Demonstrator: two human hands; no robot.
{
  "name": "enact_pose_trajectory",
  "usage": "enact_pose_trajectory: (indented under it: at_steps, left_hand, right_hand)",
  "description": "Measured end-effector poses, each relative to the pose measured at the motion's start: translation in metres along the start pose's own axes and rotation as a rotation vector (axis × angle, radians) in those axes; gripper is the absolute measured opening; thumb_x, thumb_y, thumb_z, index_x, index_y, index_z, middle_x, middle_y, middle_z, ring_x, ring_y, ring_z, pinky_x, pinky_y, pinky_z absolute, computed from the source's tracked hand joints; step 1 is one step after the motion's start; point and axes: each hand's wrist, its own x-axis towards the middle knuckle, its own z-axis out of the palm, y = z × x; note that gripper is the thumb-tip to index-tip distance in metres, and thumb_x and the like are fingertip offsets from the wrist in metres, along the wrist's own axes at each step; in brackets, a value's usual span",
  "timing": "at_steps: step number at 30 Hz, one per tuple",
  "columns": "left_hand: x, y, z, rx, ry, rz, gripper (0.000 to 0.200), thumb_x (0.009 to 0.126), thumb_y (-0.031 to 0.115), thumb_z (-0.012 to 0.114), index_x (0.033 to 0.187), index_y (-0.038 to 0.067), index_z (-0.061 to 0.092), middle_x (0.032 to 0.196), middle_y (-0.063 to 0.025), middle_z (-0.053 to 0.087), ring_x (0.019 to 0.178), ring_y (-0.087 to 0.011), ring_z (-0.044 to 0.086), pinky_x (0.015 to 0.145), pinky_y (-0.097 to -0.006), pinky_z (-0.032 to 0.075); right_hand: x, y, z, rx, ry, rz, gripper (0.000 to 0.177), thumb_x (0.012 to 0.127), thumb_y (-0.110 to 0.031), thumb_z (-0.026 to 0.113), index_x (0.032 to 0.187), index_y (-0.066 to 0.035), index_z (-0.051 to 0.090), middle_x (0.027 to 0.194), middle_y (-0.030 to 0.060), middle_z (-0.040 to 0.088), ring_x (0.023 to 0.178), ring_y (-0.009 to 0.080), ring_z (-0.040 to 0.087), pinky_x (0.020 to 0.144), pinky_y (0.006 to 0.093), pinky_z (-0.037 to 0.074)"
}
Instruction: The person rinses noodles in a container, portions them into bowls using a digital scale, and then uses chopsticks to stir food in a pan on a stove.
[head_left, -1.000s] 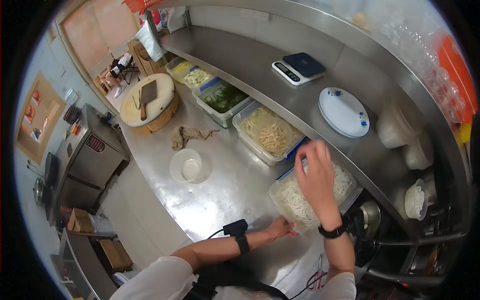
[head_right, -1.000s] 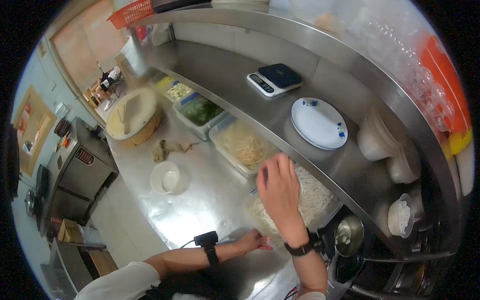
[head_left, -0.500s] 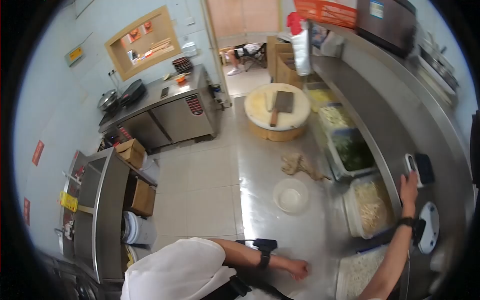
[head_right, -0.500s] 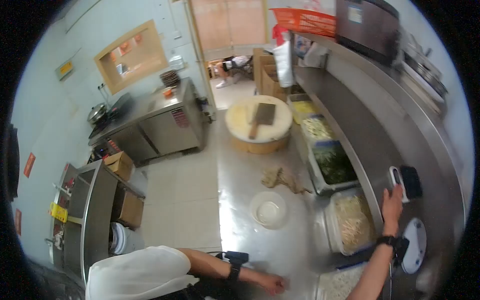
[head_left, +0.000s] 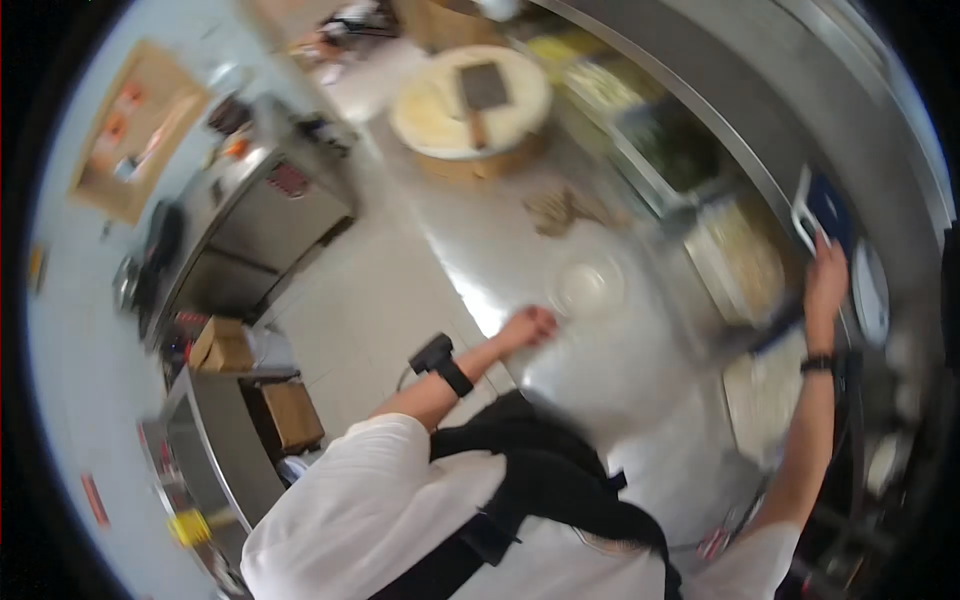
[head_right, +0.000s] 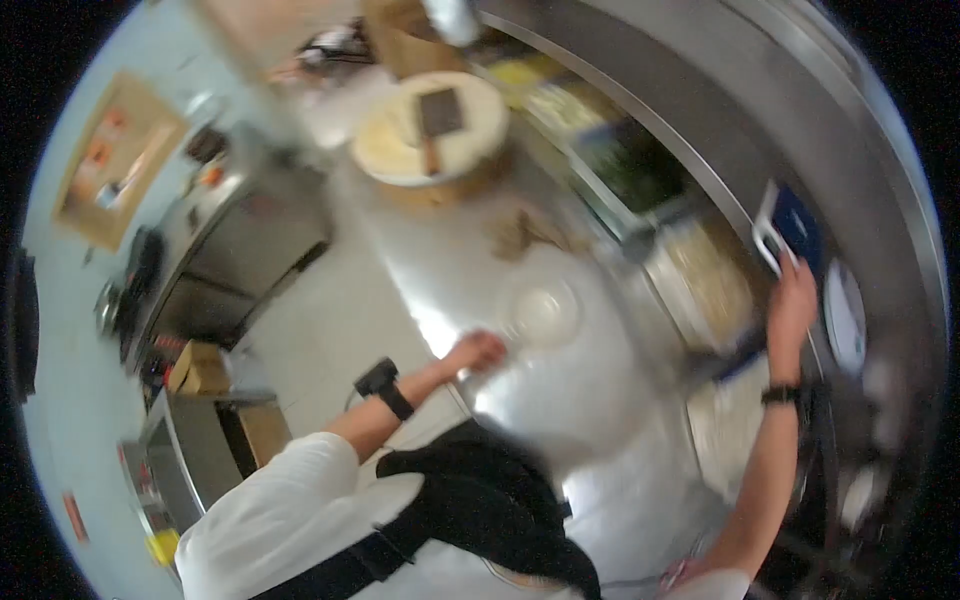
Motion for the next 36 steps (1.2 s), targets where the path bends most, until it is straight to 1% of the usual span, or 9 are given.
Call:
enact_pose_trajectory:
  at_steps: [3, 11, 12, 13, 14, 15, 26, 32, 36]
  left_hand:
    - [-0.001, 0.034, 0.001, 0.033, 0.17, 0.022, 0.041, 0.079, 0.039, 0.054, 0.097, 0.005, 0.042, 0.083, -0.0073, 0.054, 0.074, -0.0153, 0.055, 0.057, -0.027, 0.047]
    - [0.058, -0.005, -0.014, 0.575, 0.432, 0.311, 0.033, 0.067, 0.029, 0.066, 0.072, 0.001, 0.049, 0.062, -0.0139, 0.055, 0.059, -0.0278, 0.055, 0.054, -0.0369, 0.043]
    - [0.064, -0.003, -0.017, 0.538, 0.466, 0.295, 0.031, 0.067, 0.027, 0.065, 0.073, 0.002, 0.049, 0.062, -0.0123, 0.054, 0.056, -0.026, 0.053, 0.053, -0.0354, 0.042]
    - [0.104, -0.033, -0.04, 0.481, 0.451, 0.353, 0.028, 0.067, 0.024, 0.065, 0.073, 0.002, 0.049, 0.062, -0.0102, 0.054, 0.056, -0.0232, 0.053, 0.052, -0.034, 0.042]
    - [0.091, -0.013, -0.034, 0.479, 0.488, 0.485, 0.025, 0.067, 0.02, 0.066, 0.073, 0.003, 0.049, 0.061, -0.0087, 0.055, 0.054, -0.0191, 0.053, 0.049, -0.0306, 0.042]
    - [0.095, -0.01, -0.043, 0.398, 0.415, 0.509, 0.024, 0.066, 0.017, 0.067, 0.072, 0.003, 0.048, 0.059, -0.0071, 0.054, 0.051, -0.0148, 0.052, 0.046, -0.0271, 0.042]
    - [0.045, 0.062, -0.02, 0.623, 0.461, 0.62, 0.016, 0.072, 0.012, 0.061, 0.074, 0.001, 0.051, 0.061, -0.0044, 0.055, 0.049, -0.0107, 0.051, 0.048, -0.0226, 0.042]
    - [-0.009, 0.087, 0.037, 0.441, 0.288, 0.632, 0.017, 0.075, 0.014, 0.059, 0.079, 0.003, 0.047, 0.074, -0.0073, 0.058, 0.049, -0.014, 0.054, 0.044, -0.0221, 0.041]
    - [-0.027, 0.063, 0.095, 0.315, 0.052, 0.409, 0.018, 0.076, 0.014, 0.059, 0.083, 0.006, 0.043, 0.077, -0.0058, 0.055, 0.051, -0.0121, 0.055, 0.039, -0.0201, 0.039]
  right_hand:
    - [-0.006, -0.023, -0.055, -0.051, 0.043, -0.068, 0.045, 0.063, 0.002, 0.058, 0.107, -0.007, 0.052, 0.079, 0.0108, 0.044, 0.074, 0.0264, 0.048, 0.066, 0.0354, 0.042]
    - [-0.103, -0.091, -0.162, 0.326, 0.077, -0.022, 0.036, 0.063, 0.007, 0.058, 0.097, -0.005, 0.056, 0.089, 0.0079, 0.056, 0.078, 0.0209, 0.054, 0.066, 0.0302, 0.045]
    - [-0.133, -0.099, -0.153, 0.551, 0.001, 0.128, 0.033, 0.065, 0.006, 0.057, 0.097, -0.005, 0.054, 0.091, 0.0071, 0.056, 0.079, 0.0186, 0.054, 0.067, 0.0297, 0.044]
    - [-0.161, -0.111, -0.154, 0.925, -0.196, 0.528, 0.031, 0.067, 0.003, 0.058, 0.098, -0.004, 0.053, 0.092, 0.0068, 0.056, 0.081, 0.0178, 0.053, 0.068, 0.0306, 0.043]
    - [-0.192, -0.119, -0.144, 1.076, -0.148, 0.646, 0.029, 0.069, -0.001, 0.059, 0.097, -0.005, 0.055, 0.092, 0.0082, 0.056, 0.079, 0.0194, 0.053, 0.068, 0.0315, 0.043]
    - [-0.219, -0.125, -0.131, 0.665, 0.028, 0.29, 0.027, 0.069, -0.005, 0.06, 0.096, -0.006, 0.057, 0.09, 0.0085, 0.056, 0.076, 0.0202, 0.053, 0.065, 0.0312, 0.043]
    - [-0.37, -0.202, -0.066, 0.503, -0.268, 0.252, 0.032, 0.067, -0.01, 0.054, 0.098, -0.013, 0.056, 0.099, 0.0008, 0.053, 0.088, 0.0183, 0.05, 0.071, 0.0301, 0.043]
    - [-0.385, -0.196, -0.068, 0.697, -0.145, 0.618, 0.026, 0.068, -0.002, 0.058, 0.094, -0.007, 0.057, 0.104, 0.0109, 0.05, 0.095, 0.0262, 0.048, 0.08, 0.0338, 0.041]
    - [-0.398, -0.192, -0.059, 0.682, -0.168, 0.828, 0.036, 0.067, 0.003, 0.053, 0.103, -0.004, 0.051, 0.111, 0.0167, 0.043, 0.1, 0.0326, 0.045, 0.083, 0.0358, 0.04]
